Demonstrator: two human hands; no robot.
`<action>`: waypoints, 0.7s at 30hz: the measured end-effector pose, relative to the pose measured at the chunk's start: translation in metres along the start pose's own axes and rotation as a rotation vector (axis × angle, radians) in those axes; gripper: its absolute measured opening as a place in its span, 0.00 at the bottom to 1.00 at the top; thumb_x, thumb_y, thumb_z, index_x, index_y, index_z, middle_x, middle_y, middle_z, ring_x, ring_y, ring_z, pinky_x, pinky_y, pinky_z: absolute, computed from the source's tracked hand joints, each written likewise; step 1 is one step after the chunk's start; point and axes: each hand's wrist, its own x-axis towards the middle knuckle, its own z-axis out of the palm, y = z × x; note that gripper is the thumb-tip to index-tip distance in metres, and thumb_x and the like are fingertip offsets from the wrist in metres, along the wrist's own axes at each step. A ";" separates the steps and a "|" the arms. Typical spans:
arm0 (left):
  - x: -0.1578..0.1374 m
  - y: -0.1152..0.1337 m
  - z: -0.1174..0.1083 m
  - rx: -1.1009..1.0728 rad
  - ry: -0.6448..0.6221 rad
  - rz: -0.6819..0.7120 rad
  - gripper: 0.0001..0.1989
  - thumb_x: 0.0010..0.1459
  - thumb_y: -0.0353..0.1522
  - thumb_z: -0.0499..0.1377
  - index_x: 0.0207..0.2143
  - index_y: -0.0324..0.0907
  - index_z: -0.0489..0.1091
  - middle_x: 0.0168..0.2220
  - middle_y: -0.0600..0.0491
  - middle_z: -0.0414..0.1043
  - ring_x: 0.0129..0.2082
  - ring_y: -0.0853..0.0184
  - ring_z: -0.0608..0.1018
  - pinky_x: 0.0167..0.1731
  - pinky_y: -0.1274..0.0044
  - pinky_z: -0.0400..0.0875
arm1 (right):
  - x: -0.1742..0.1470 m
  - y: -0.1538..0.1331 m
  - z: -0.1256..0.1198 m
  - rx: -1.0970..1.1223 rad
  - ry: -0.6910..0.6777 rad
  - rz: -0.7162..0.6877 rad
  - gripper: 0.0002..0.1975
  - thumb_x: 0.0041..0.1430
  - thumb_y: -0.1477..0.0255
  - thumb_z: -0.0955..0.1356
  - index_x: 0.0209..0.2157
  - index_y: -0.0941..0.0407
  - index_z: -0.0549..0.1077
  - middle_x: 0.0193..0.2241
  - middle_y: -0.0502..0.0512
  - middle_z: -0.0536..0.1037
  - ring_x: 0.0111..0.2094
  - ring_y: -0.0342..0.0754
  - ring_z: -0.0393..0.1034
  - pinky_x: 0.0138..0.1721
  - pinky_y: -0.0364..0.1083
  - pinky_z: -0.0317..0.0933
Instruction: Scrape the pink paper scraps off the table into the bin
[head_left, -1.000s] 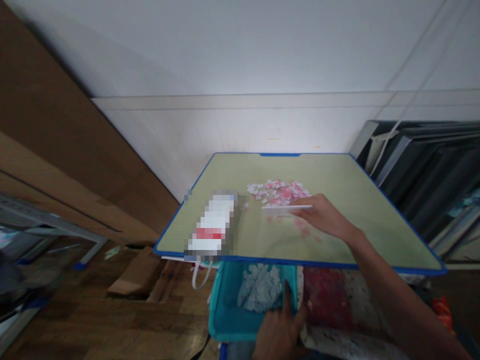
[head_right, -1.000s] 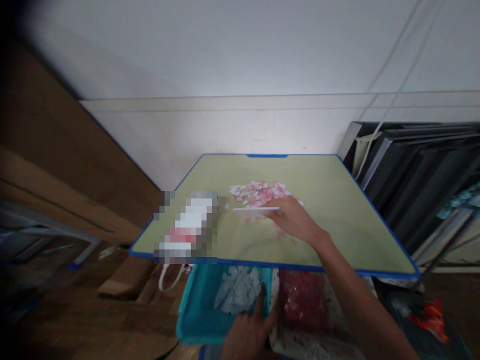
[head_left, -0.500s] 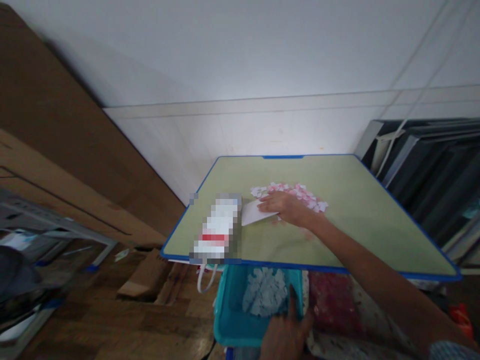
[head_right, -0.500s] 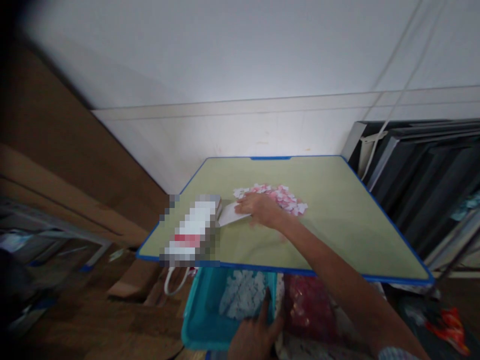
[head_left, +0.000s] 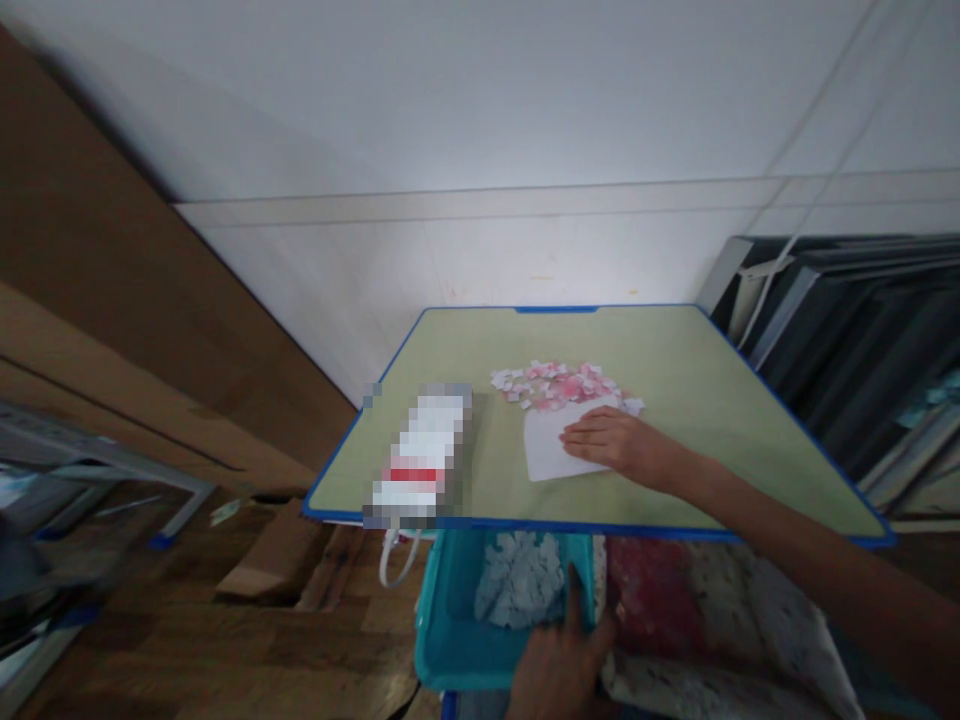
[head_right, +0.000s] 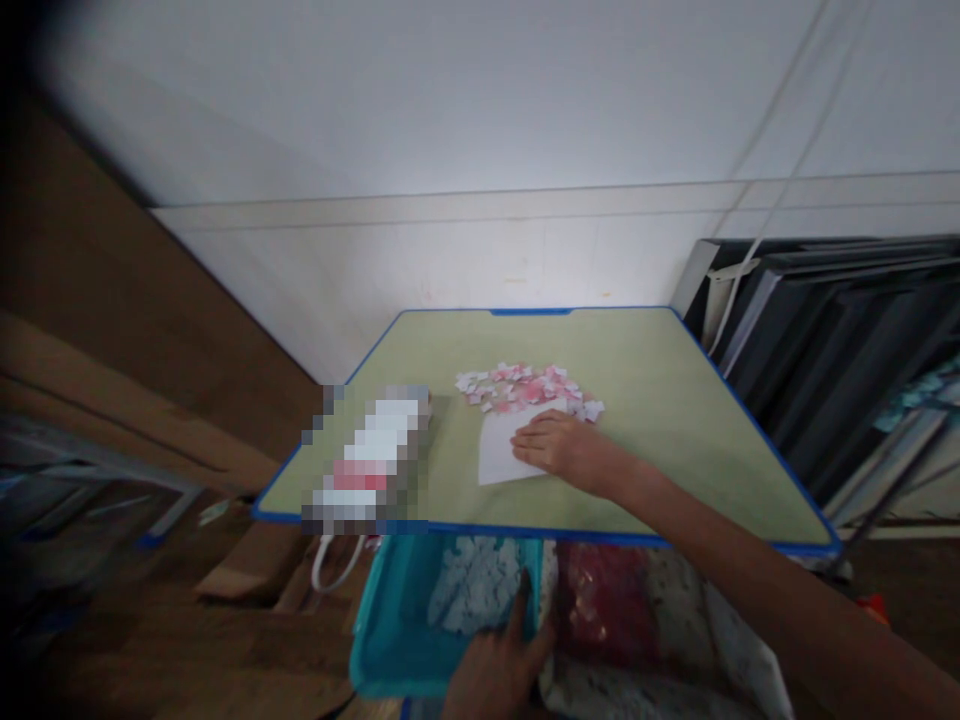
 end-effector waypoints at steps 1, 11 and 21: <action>0.000 0.000 -0.001 0.002 0.000 -0.002 0.49 0.39 0.43 0.62 0.58 0.55 0.33 0.58 0.29 0.36 0.32 0.51 0.75 0.26 0.64 0.70 | -0.007 -0.001 -0.003 0.014 -0.001 0.010 0.14 0.58 0.80 0.58 0.42 0.59 0.71 0.44 0.59 0.73 0.45 0.49 0.67 0.46 0.51 0.58; -0.003 0.001 -0.002 -0.030 0.036 -0.014 0.49 0.39 0.39 0.63 0.58 0.55 0.35 0.59 0.33 0.36 0.37 0.50 0.73 0.30 0.64 0.69 | -0.051 0.029 -0.050 0.599 0.281 0.636 0.12 0.52 0.67 0.65 0.35 0.58 0.76 0.33 0.57 0.78 0.34 0.49 0.72 0.34 0.44 0.65; 0.005 -0.001 0.001 0.077 -0.096 -0.046 0.37 0.50 0.36 0.56 0.58 0.56 0.38 0.58 0.34 0.43 0.33 0.50 0.74 0.25 0.62 0.70 | -0.043 0.063 -0.032 0.703 0.239 0.718 0.15 0.45 0.62 0.68 0.23 0.62 0.73 0.14 0.47 0.68 0.15 0.38 0.58 0.14 0.38 0.50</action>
